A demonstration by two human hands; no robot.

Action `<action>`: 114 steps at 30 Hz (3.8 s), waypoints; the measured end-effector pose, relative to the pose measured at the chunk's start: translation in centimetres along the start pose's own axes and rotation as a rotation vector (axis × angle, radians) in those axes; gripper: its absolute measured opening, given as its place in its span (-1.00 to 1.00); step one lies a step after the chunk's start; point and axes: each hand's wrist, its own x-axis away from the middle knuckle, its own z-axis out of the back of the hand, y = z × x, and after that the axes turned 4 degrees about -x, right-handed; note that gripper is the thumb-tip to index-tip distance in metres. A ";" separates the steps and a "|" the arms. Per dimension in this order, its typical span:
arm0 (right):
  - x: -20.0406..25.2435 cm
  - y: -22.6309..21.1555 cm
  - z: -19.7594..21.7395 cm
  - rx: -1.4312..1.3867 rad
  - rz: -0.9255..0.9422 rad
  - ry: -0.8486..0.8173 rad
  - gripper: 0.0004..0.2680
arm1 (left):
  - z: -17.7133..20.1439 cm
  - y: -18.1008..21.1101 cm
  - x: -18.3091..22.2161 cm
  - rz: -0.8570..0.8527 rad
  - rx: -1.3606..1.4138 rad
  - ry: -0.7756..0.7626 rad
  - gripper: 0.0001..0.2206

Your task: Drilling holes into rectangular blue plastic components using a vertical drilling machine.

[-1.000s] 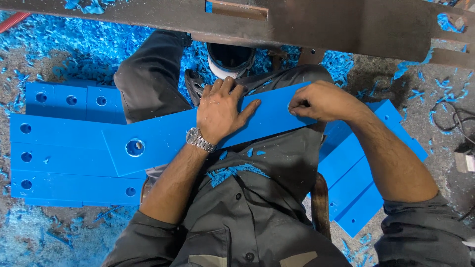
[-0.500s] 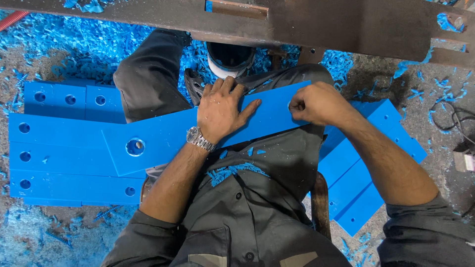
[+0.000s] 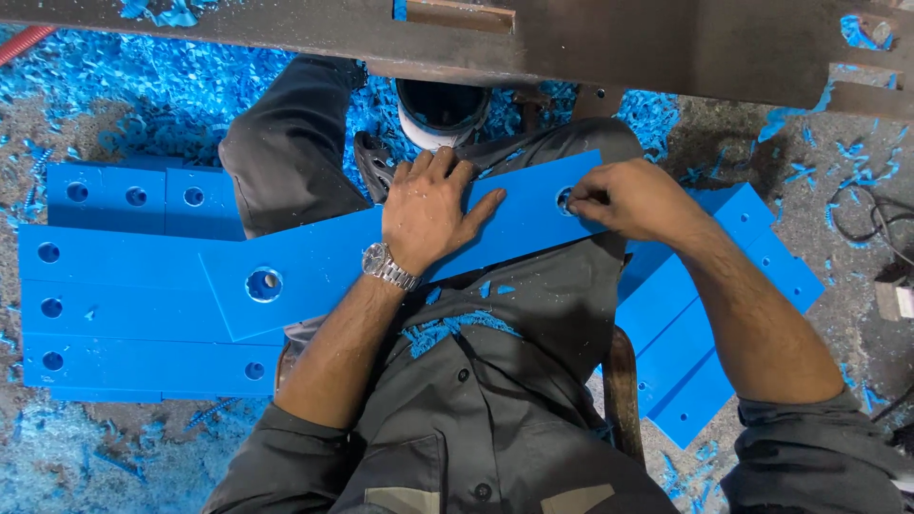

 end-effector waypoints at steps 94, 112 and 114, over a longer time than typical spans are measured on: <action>-8.7 -26.7 -5.6 -0.083 0.528 0.103 -0.14 | 6.0 -15.8 24.6 0.994 0.304 0.923 -0.55; -34.0 -39.1 -24.6 0.141 0.385 0.084 -0.15 | -12.2 -26.6 32.4 1.477 0.250 -0.025 -0.15; -34.5 -38.5 -26.2 0.131 0.381 0.079 -0.14 | -12.7 -26.5 32.7 1.486 0.270 -0.065 -0.15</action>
